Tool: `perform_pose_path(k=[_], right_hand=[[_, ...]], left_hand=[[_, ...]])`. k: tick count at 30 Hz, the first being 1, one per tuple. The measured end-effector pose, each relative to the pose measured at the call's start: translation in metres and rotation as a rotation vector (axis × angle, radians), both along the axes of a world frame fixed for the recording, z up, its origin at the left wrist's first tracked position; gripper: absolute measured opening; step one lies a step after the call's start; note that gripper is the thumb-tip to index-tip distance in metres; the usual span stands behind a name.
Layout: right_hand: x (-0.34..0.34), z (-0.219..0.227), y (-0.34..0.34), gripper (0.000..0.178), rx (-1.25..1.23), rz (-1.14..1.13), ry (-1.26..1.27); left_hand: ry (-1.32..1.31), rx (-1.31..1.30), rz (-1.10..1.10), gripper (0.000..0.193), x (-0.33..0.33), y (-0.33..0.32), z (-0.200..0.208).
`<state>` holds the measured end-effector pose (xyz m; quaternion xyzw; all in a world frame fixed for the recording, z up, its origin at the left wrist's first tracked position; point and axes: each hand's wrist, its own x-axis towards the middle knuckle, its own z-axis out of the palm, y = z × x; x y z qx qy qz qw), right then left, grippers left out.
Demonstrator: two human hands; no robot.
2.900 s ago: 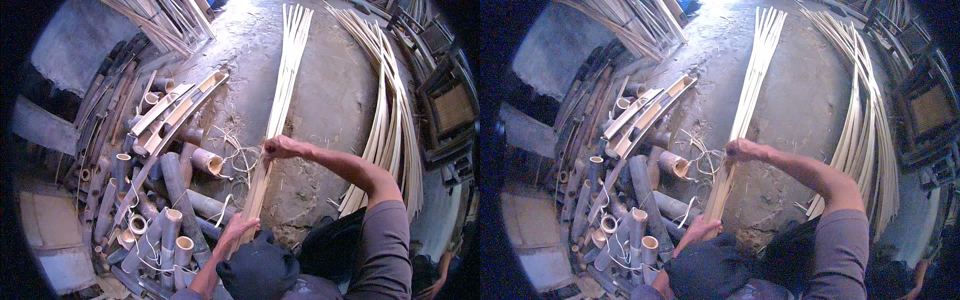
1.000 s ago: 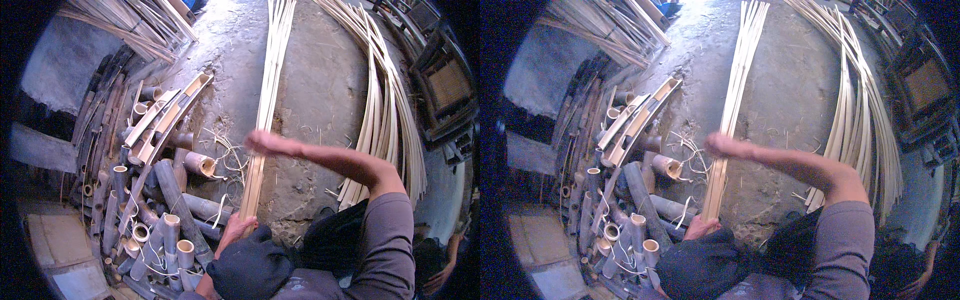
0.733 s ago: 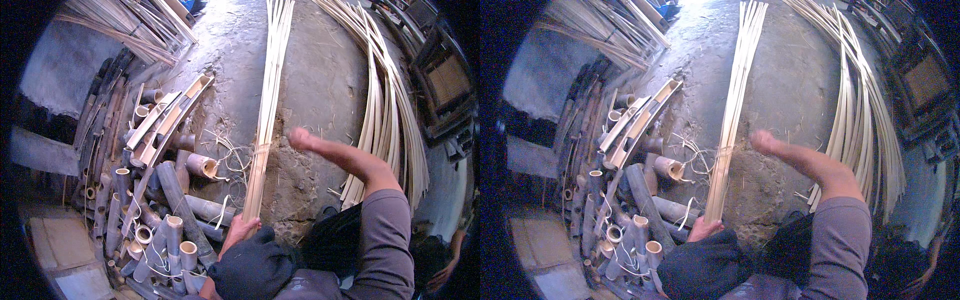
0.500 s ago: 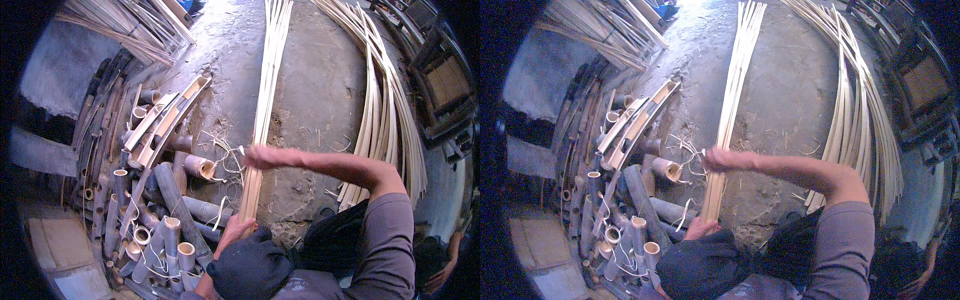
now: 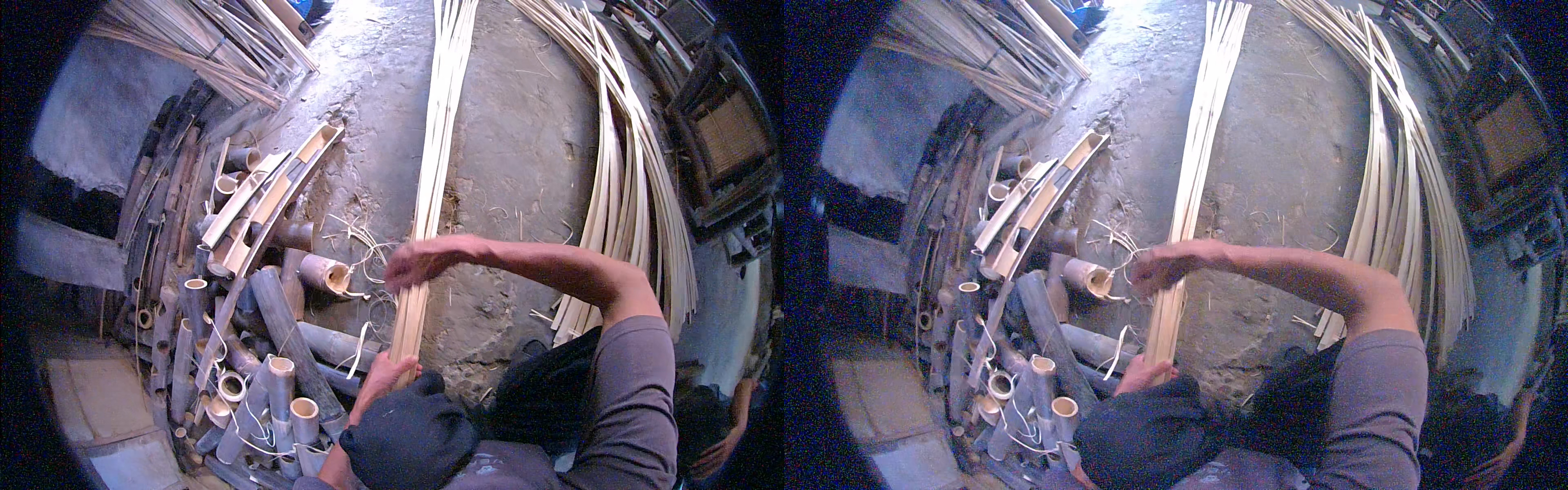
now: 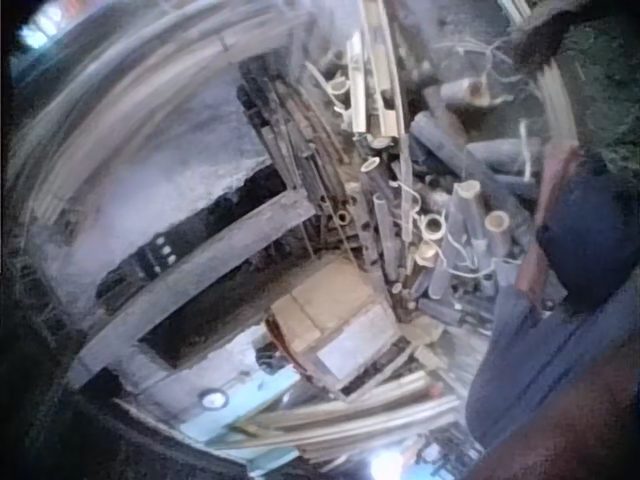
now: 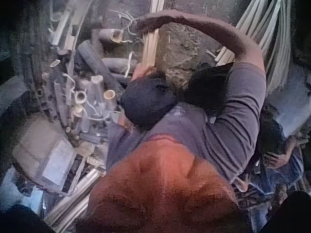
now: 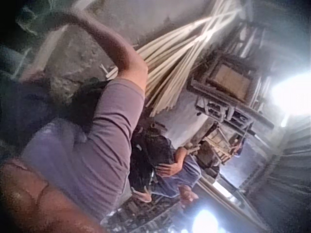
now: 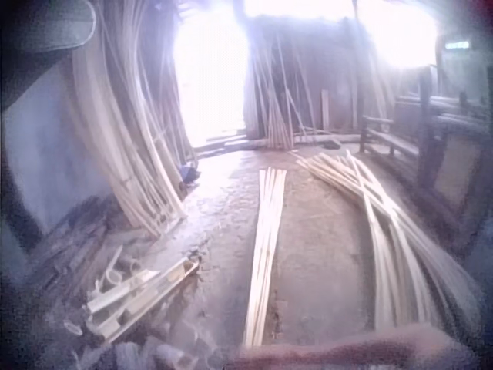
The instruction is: The person sits on the floor and sorts long bamboo strips by hand, aligning them into neat piles. They repeatedly pick up strips, adjust their positions, and stack them into organized bundles.
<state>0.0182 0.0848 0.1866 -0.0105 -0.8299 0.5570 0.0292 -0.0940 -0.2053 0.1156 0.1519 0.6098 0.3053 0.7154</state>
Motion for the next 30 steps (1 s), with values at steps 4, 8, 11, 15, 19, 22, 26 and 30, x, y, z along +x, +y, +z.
perform_pose_path(k=[4,8,11,15,19,22,26,30], right_hand=[[-0.043,0.098,-0.024,0.042,-0.254,-0.087,0.241],[-0.063,0.200,-0.022,0.035,-0.163,-0.289,0.507],[-0.071,0.150,-0.025,0.042,0.810,-0.399,0.423],[-0.033,0.040,0.053,0.056,0.659,-0.115,-0.001],[0.097,-0.049,0.069,0.073,0.578,-0.348,-0.400],[0.124,-0.053,0.033,0.076,-0.132,-0.573,-0.695],[0.070,-0.129,-0.042,0.092,-1.204,-0.873,-0.201],[-0.005,-0.086,-0.076,0.055,-1.298,-0.935,0.168]], left_hand=[[0.110,-0.002,-0.097,0.032,0.005,0.003,-0.005],[0.078,0.003,-0.069,0.029,0.012,0.009,-0.012],[0.049,0.010,-0.098,0.033,0.006,0.010,0.008],[-0.037,-0.013,-0.144,0.037,-0.017,0.010,0.012],[-0.149,-0.100,-0.051,0.043,-0.019,0.020,0.035],[-0.142,-0.043,-0.056,0.045,-0.026,0.018,0.042],[-0.148,-0.047,-0.063,0.049,-0.028,0.012,0.033],[-0.238,0.011,-0.236,0.051,-0.041,-0.004,0.012]])
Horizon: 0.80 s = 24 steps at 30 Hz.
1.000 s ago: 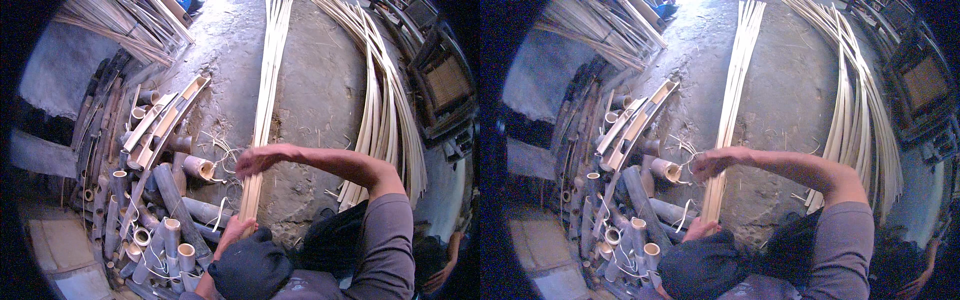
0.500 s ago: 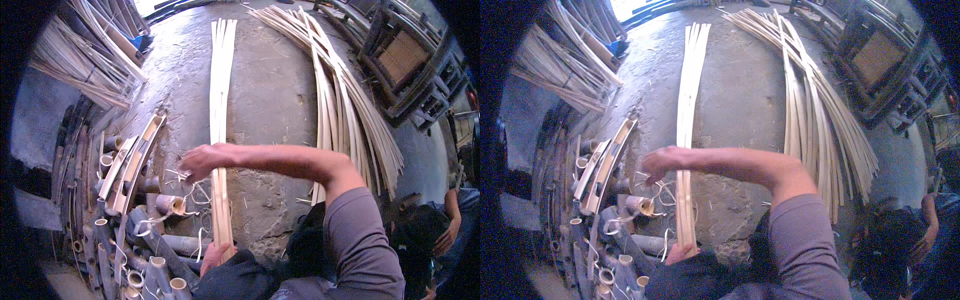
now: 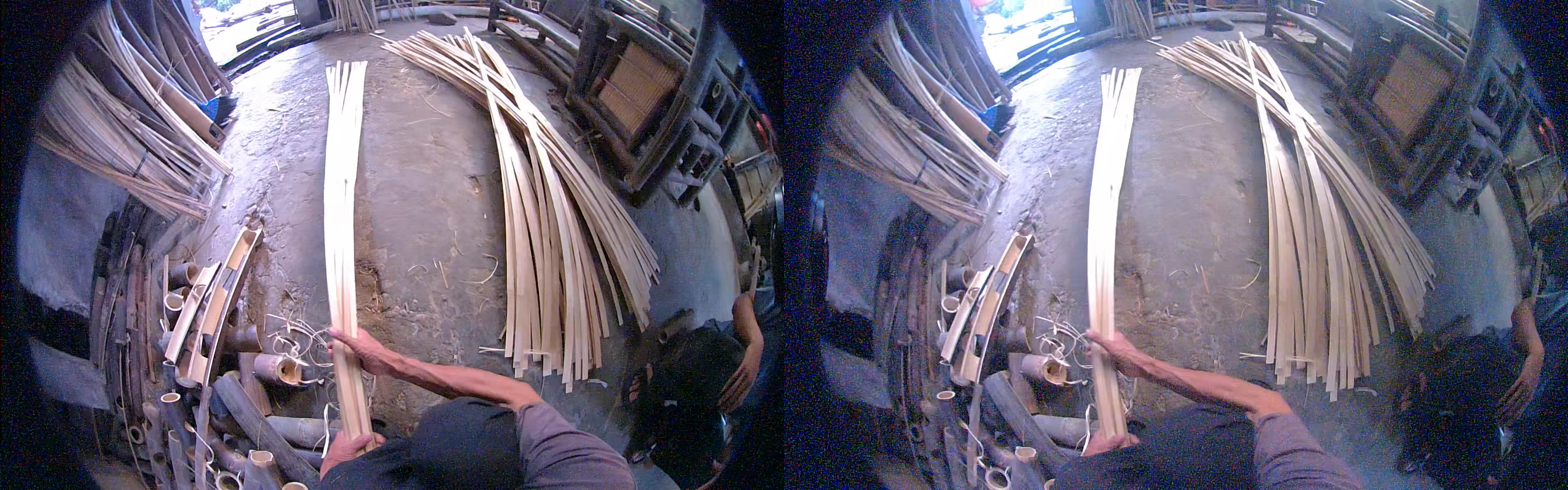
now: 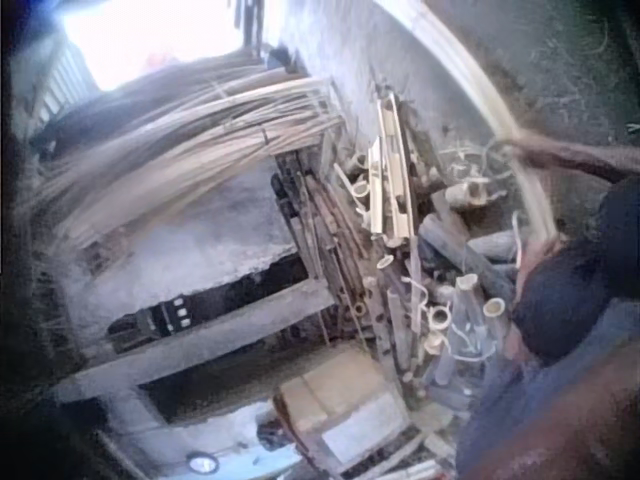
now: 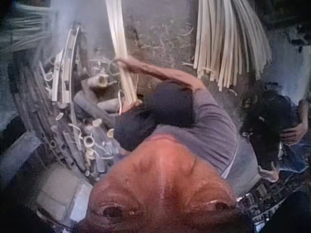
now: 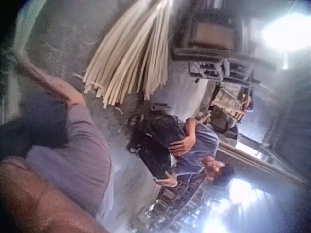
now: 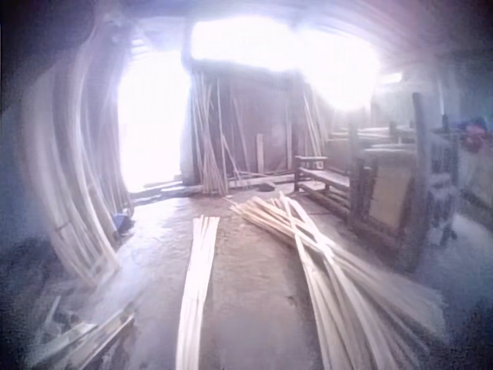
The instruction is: The person sits on the floor and sorts long bamboo strips by hand, aligning them into neat piles. They repeatedly pick up strips, adjust their positions, and stack them into organized bundles.
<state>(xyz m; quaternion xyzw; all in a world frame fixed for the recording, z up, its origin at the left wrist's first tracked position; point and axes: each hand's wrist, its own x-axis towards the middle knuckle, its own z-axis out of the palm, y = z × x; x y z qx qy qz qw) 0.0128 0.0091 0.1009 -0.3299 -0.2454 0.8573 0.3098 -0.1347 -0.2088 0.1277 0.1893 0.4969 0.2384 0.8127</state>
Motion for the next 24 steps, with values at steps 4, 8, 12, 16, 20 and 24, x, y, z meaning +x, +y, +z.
perform_pose_path(k=[4,8,12,16,20,24], right_hand=[[0.004,0.040,0.013,0.043,0.284,-0.116,-0.012],[0.008,0.115,0.031,0.041,0.281,-0.127,0.100],[0.015,0.106,0.084,0.042,0.386,-0.135,0.118],[0.048,0.084,0.148,0.047,0.668,-0.184,-0.140],[0.105,0.008,0.129,0.045,0.982,-0.429,-0.630],[0.194,-0.006,0.018,0.036,0.664,-0.115,-0.884]], left_hand=[[0.182,0.367,-0.054,0.046,0.008,0.023,0.029],[0.092,0.245,0.014,0.040,0.015,0.047,0.074],[0.147,0.374,0.166,0.029,0.044,0.097,0.094],[0.235,0.363,0.069,0.019,0.062,0.169,0.064],[-0.010,0.272,0.203,0.027,0.098,0.243,0.013],[-0.045,0.187,0.198,0.026,0.117,0.272,-0.033]])
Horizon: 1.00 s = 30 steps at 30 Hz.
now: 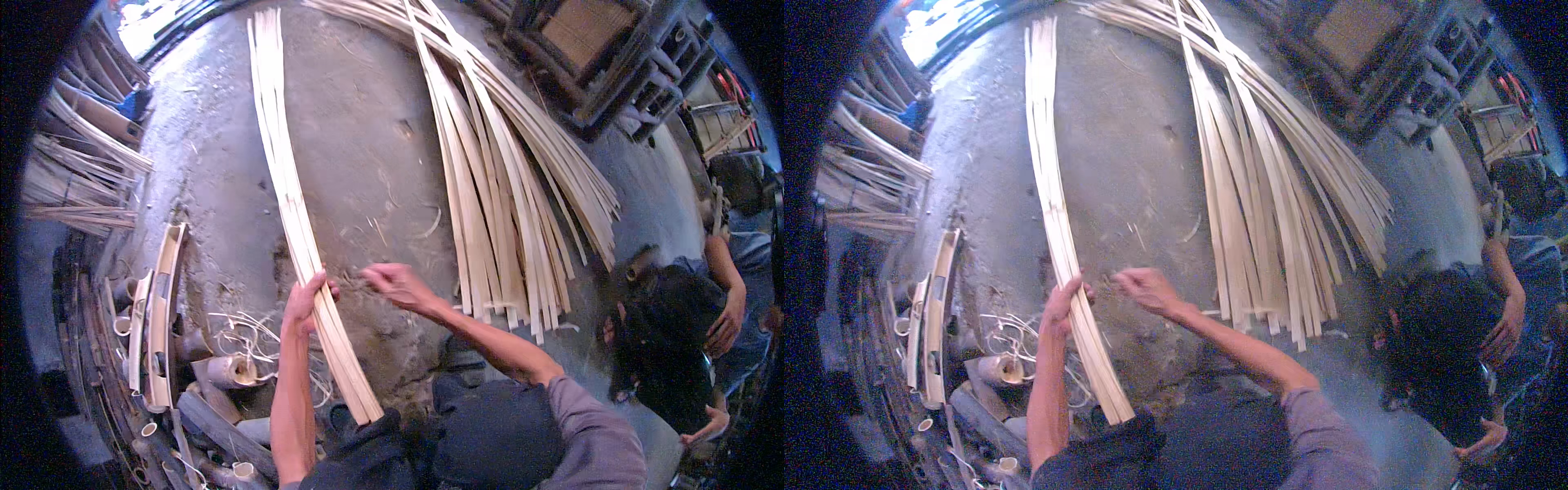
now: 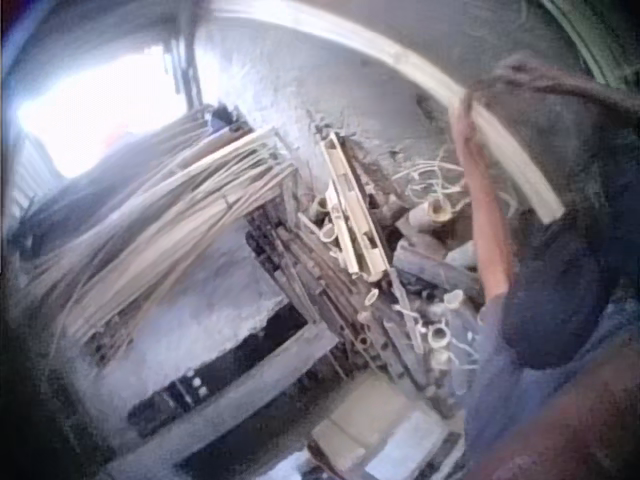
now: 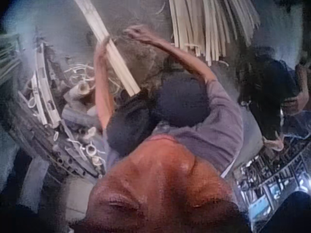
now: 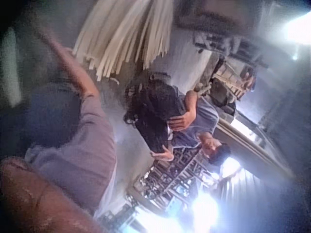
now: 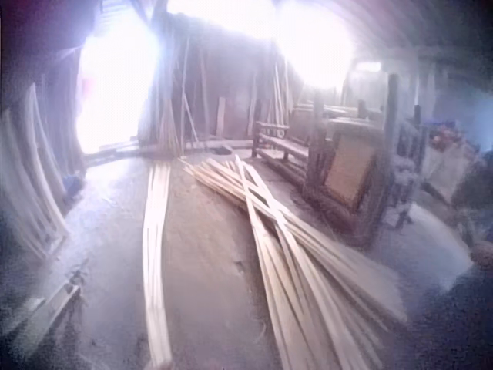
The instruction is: The person sits on the floor and sorts long bamboo strips by hand, aligning them into neat piles. They repeatedly pick up strips, adjust their positions, and stack them into organized bundles.
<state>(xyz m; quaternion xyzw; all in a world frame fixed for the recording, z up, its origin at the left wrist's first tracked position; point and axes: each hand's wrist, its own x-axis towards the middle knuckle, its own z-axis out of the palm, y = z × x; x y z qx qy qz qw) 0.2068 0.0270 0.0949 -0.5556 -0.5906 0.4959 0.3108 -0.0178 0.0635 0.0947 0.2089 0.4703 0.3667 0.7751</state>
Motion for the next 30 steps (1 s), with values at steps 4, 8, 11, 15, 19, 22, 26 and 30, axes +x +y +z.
perform_pose_path(k=[4,8,11,15,19,22,26,30], right_hand=[[0.120,-0.015,-0.116,0.033,-0.124,-0.487,0.122],[0.165,0.002,-0.180,0.033,-0.272,-0.754,-0.300],[0.158,-0.019,-0.185,0.038,-0.256,-0.730,-0.342],[0.148,-0.041,-0.160,0.041,-0.067,-0.634,-0.572],[0.147,-0.041,-0.152,0.036,-0.109,-0.633,-0.606],[0.144,-0.032,-0.145,0.029,-0.040,-0.645,-0.620],[0.112,0.003,-0.134,0.034,-0.129,-0.549,-0.452],[0.038,-0.007,-0.132,0.041,-0.182,-0.132,-0.128]], left_hand=[[0.026,-0.064,-0.063,0.032,0.016,-0.010,-0.065],[-0.025,-0.050,0.012,0.038,0.019,-0.025,-0.077],[0.059,0.009,-0.015,0.041,0.017,-0.026,-0.077],[0.101,0.039,-0.017,0.043,0.020,-0.026,-0.075],[0.116,0.056,-0.010,0.045,0.026,-0.026,-0.072],[0.089,0.027,0.022,0.045,0.019,-0.026,-0.079],[0.219,-0.006,0.064,0.041,0.010,-0.032,-0.096],[-0.089,-0.079,0.018,0.033,0.026,-0.023,-0.070]])
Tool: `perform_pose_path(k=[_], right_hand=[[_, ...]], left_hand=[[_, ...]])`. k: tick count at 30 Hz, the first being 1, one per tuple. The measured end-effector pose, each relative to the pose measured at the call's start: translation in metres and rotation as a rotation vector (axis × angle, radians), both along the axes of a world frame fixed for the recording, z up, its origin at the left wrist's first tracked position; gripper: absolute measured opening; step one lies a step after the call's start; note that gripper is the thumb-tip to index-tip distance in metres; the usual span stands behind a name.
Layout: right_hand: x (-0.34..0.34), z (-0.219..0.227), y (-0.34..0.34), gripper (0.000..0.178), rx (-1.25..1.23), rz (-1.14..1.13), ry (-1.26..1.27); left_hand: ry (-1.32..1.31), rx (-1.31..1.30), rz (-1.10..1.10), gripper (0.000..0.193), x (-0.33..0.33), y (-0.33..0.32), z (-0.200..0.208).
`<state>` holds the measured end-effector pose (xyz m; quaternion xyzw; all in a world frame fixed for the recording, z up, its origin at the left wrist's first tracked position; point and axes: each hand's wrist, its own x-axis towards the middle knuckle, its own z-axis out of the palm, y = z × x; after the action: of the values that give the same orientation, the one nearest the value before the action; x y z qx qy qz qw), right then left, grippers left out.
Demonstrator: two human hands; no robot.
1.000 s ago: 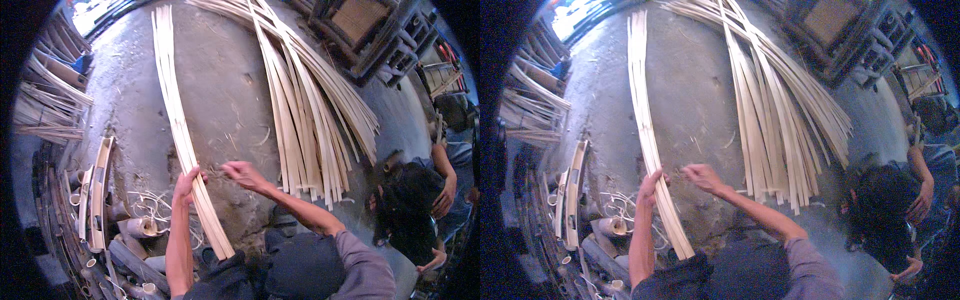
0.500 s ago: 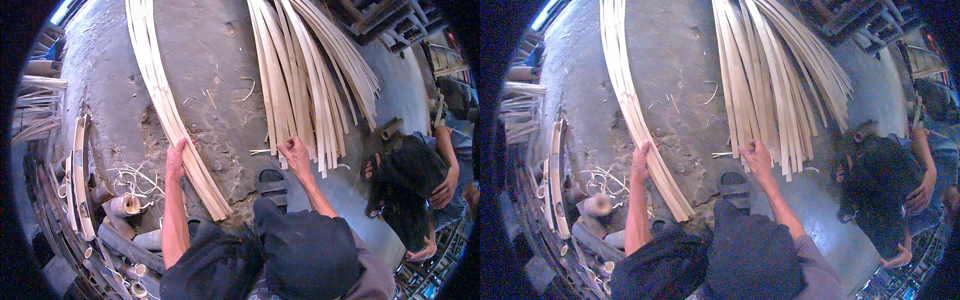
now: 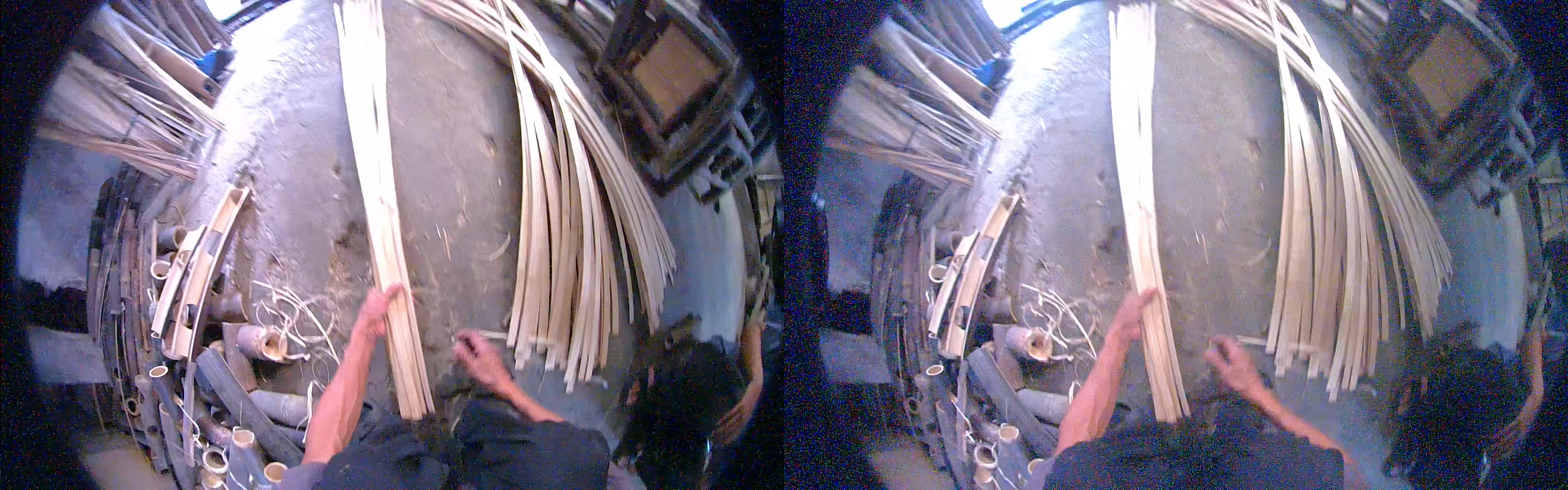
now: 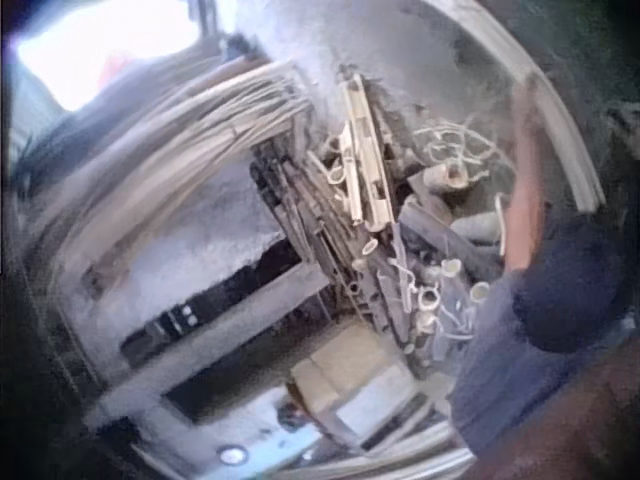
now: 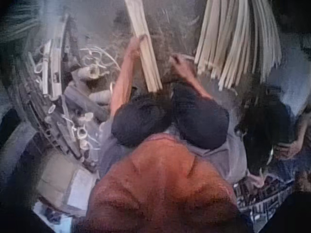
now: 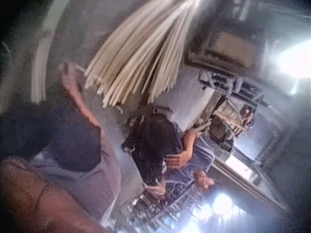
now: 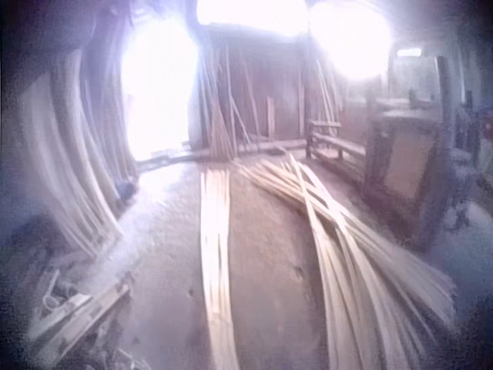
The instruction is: The person sits on the floor and sorts long bamboo strips by hand, aligning them into neat piles. They repeatedly pick up strips, adjust their positions, and stack them into organized bundles.
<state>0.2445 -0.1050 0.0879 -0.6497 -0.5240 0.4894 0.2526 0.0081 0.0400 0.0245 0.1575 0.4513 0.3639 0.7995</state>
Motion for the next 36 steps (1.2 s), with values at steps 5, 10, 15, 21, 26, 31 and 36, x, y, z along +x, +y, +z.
perform_pose_path(k=[5,10,15,21,26,31,36], right_hand=[[-0.057,-0.003,-0.001,0.042,-0.431,0.111,0.294],[-0.047,0.017,0.007,0.037,-0.517,-0.098,0.695],[-0.038,0.010,0.012,0.032,-0.507,-0.200,0.738],[-0.026,-0.001,0.025,0.039,-0.355,-0.193,0.599],[0.010,0.011,0.038,0.045,-0.397,-0.250,0.624],[0.068,-0.005,0.049,0.043,-0.399,-0.216,0.340],[0.090,0.019,0.041,0.043,0.372,-0.222,-0.459]], left_hand=[[-0.046,0.084,0.041,0.046,0.044,0.009,0.048],[-0.062,0.117,-0.018,0.038,0.059,0.017,0.087],[-0.041,0.172,-0.053,0.035,0.082,0.031,0.051],[-0.033,0.205,-0.121,0.031,0.102,0.053,0.053],[0.238,0.380,-0.227,0.045,0.129,0.071,0.030],[0.548,0.579,-0.195,0.060,0.132,0.049,0.037],[0.632,0.542,-0.221,0.043,0.027,-0.004,0.017]])
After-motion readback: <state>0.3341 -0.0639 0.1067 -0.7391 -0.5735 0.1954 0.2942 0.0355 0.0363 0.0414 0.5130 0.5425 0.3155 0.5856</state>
